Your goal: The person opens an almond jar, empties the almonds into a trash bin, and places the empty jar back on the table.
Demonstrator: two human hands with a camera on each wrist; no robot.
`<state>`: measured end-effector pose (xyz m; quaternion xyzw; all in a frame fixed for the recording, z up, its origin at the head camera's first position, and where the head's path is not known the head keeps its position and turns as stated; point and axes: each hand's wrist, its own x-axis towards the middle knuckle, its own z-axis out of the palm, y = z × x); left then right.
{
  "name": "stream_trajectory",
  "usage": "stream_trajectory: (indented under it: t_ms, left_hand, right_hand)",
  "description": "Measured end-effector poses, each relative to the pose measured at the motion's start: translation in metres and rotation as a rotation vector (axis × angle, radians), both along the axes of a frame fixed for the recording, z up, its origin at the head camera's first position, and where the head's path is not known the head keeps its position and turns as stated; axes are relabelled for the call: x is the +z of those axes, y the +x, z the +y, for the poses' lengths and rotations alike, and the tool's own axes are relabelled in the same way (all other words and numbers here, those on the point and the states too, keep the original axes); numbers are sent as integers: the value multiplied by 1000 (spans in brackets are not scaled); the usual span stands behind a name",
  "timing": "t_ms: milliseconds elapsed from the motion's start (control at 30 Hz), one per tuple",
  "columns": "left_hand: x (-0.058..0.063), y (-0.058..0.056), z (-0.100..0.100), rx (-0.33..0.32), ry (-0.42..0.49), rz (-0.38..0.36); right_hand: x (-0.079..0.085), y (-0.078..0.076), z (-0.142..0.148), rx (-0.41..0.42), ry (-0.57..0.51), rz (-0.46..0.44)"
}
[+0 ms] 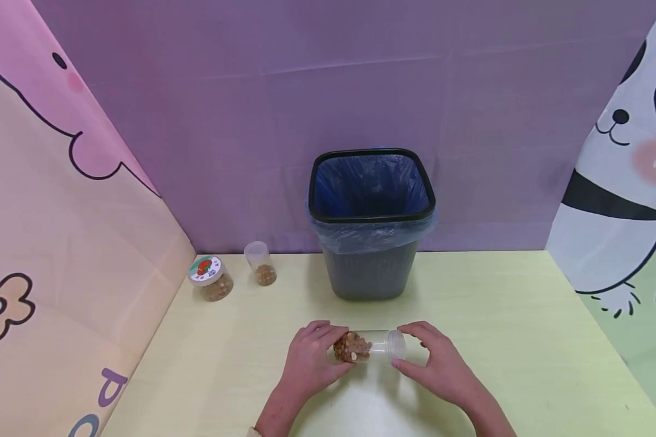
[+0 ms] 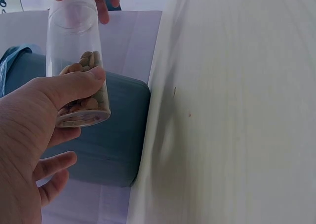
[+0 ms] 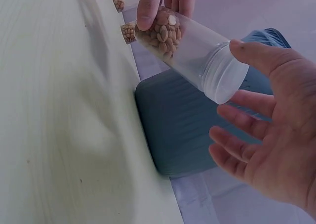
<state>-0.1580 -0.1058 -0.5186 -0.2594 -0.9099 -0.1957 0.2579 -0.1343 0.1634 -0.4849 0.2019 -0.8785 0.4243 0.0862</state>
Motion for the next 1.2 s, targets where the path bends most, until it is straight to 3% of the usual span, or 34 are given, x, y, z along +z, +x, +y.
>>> stream_trajectory:
  t_ms: [300, 700, 1000, 1200]
  left_hand:
    - [-2, 1, 0, -11, 8, 22]
    - [-1, 3, 0, -11, -2, -45]
    - [0, 4, -2, -8, 4, -94]
    - [2, 6, -3, -6, -3, -104]
  right_hand:
    - [1, 0, 2, 73, 2, 49]
    - [6, -2, 6, 131, -6, 33]
    - [6, -3, 15, 63, 24, 88]
    - [6, -7, 24, -16, -9, 23]
